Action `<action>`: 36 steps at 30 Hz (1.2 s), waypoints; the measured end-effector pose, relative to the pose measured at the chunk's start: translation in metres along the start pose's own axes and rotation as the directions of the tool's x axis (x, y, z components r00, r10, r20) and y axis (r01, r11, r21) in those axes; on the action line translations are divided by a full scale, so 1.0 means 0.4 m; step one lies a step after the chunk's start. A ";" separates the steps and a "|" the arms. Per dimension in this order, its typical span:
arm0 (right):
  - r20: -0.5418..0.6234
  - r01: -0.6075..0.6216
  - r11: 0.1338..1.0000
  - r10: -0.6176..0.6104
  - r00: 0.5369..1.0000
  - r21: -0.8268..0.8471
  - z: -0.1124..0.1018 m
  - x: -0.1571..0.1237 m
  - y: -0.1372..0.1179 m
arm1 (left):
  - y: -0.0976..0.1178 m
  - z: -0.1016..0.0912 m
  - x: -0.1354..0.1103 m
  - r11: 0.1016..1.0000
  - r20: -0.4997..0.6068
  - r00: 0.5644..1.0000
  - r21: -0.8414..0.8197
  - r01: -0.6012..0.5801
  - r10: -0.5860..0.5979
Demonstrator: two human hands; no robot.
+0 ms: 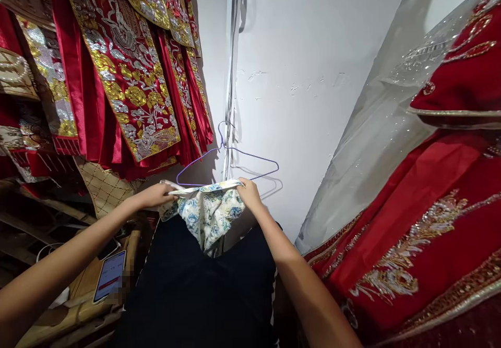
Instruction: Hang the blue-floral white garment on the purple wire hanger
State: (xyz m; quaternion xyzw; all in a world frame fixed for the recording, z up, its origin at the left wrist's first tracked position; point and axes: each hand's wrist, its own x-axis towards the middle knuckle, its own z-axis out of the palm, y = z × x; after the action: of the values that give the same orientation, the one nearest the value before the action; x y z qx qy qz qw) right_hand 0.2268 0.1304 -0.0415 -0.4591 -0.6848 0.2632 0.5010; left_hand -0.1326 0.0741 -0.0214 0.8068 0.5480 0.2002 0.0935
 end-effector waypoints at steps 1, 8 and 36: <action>0.012 0.006 1.000 -0.005 1.000 -0.013 -0.019 0.001 -0.003 | 0.005 -0.017 0.009 0.997 -0.016 0.997 -0.009 -0.072 0.072; -0.035 0.015 1.000 -0.014 0.999 0.014 0.014 -0.056 0.008 | 0.101 -0.070 0.090 0.942 -0.191 0.926 -0.016 -0.335 0.326; -0.394 0.017 0.987 -0.080 0.916 -0.160 -0.267 0.072 0.074 | 0.139 -0.074 0.188 0.955 -0.266 0.918 0.087 -0.282 0.295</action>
State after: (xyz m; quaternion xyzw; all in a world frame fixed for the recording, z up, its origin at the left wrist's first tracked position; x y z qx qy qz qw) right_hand 0.3344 0.1585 -0.0145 -0.5229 -0.5975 0.0983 0.5999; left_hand -0.0741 0.1200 0.0424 0.8447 0.4353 0.3095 -0.0333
